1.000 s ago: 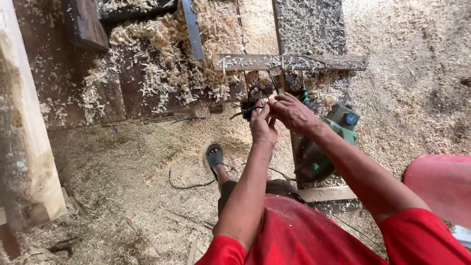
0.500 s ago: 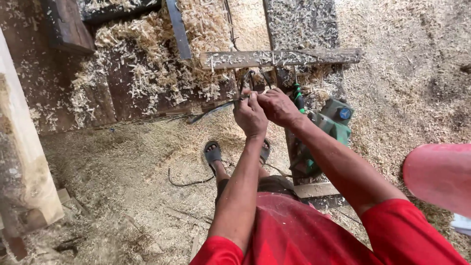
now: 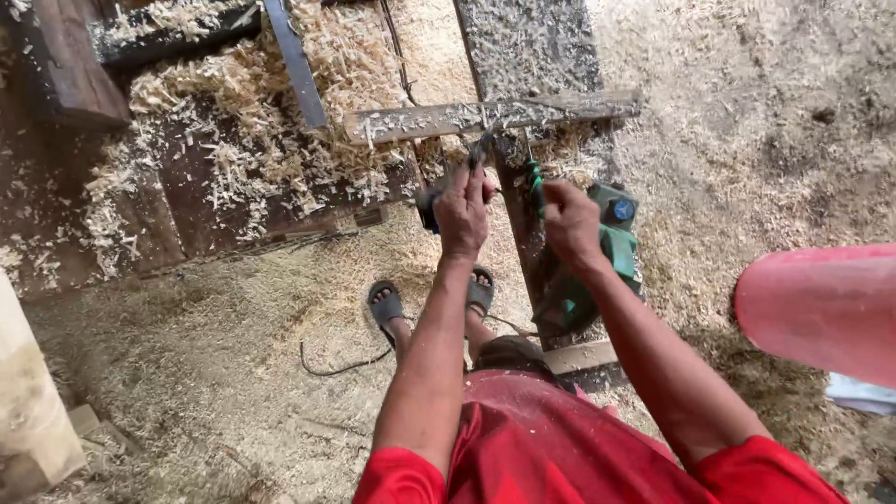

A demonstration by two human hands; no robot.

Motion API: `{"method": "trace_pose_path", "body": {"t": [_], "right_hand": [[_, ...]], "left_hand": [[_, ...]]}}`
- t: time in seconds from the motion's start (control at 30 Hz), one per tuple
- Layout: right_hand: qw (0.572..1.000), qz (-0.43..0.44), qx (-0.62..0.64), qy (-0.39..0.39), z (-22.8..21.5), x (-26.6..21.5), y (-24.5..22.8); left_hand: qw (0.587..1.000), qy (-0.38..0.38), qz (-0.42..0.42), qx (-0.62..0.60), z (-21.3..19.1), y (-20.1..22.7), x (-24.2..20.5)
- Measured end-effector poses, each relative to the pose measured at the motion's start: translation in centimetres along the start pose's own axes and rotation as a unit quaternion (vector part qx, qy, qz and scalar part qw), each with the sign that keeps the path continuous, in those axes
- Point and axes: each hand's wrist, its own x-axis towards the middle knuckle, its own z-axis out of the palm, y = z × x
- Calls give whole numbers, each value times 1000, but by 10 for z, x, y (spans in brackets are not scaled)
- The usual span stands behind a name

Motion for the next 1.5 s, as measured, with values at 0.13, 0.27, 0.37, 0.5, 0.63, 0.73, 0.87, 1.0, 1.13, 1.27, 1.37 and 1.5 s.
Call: {"method": "trace_pose_path", "body": {"t": [0.13, 0.27, 0.37, 0.5, 0.63, 0.73, 0.87, 1.0, 1.13, 1.27, 1.37, 1.5], "right_hand": [[982, 103, -136, -79, 2, 15, -8], [960, 102, -235, -109, 23, 26, -3], [963, 115, -230, -82, 33, 28, 4], [962, 119, -244, -43, 40, 43, 25], [923, 349, 130, -98, 12, 14, 11], [928, 318, 181, -76, -6, -30, -10], [989, 113, 70, 70, -27, -73, -91], [984, 160, 32, 67, -27, -75, -143], [997, 24, -20, 73, -19, -60, -189], [993, 10, -70, 99, -13, -49, -207], [989, -5, -97, 112, -8, -45, -217], [986, -4, -127, 107, -5, -29, -226]], "left_hand": [[996, -73, -48, -1, 10, -9, 20], [991, -101, -89, 10, 12, 1, 29], [992, -95, -78, 41, 13, 3, 33], [989, -109, -94, 34, 5, 11, 36], [977, -153, -137, -48, -3, 3, 47], [965, -181, -173, -80, -8, -1, 63], [950, -220, -216, -57, -20, 2, 69], [924, -242, -279, -97, -29, -11, 66], [911, -217, -272, -222, -25, -21, 61], [910, -160, -235, -303, 2, -67, 57], [912, -109, -233, -320, 10, -66, 57], [924, -72, -281, -249, 2, -31, 65]]}}
